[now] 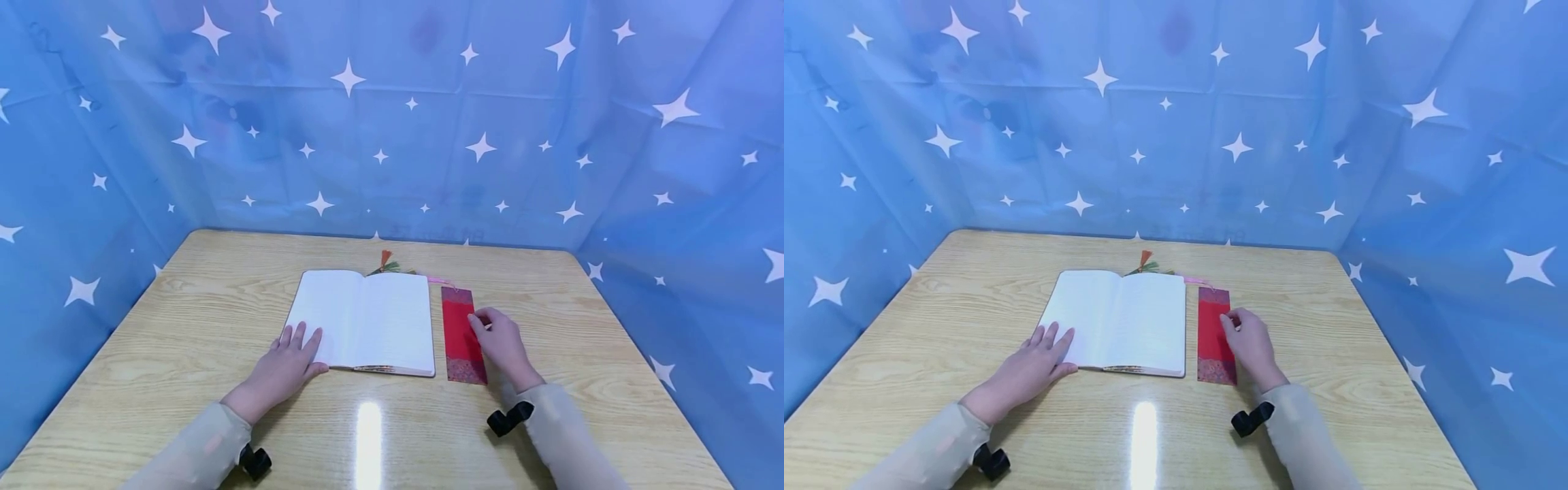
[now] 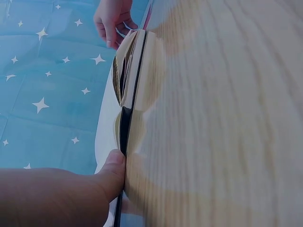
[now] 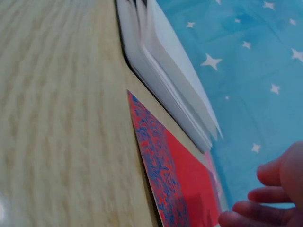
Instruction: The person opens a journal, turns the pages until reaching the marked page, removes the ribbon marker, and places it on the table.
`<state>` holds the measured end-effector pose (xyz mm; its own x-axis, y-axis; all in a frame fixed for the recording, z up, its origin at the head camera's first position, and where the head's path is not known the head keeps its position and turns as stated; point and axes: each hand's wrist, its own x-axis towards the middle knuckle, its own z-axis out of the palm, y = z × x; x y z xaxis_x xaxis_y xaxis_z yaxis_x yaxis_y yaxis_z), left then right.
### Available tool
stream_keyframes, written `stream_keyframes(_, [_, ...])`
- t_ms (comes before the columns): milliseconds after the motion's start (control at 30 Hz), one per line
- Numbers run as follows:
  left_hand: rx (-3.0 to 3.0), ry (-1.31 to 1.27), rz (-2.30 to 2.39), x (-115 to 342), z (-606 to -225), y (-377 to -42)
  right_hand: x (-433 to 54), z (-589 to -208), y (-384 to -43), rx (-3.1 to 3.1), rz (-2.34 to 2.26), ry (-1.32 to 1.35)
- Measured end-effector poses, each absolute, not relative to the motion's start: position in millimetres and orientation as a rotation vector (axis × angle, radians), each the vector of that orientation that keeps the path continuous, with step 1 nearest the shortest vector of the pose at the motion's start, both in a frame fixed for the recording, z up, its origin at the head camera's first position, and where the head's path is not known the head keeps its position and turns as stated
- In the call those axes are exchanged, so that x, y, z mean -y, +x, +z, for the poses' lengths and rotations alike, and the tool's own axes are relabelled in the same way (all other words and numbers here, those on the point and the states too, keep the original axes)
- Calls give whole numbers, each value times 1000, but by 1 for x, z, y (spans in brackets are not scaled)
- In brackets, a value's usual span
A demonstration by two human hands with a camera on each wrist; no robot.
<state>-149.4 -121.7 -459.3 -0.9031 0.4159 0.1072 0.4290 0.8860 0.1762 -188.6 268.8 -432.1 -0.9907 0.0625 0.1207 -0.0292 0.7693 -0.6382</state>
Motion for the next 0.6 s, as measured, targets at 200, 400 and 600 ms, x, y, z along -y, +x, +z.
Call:
stream_keyframes(200, [2980, -671, -307, 122, -458, -148, -257, -432, -185, 2859, 909, 102])
stream_keyframes(400, [2972, -686, -291, 121, -459, -148, -248, -435, -180, 2891, 777, 316])
stream_keyframes(600, [2996, -675, -300, 120, -457, -149, -236, -435, -171, 2936, 646, 594])
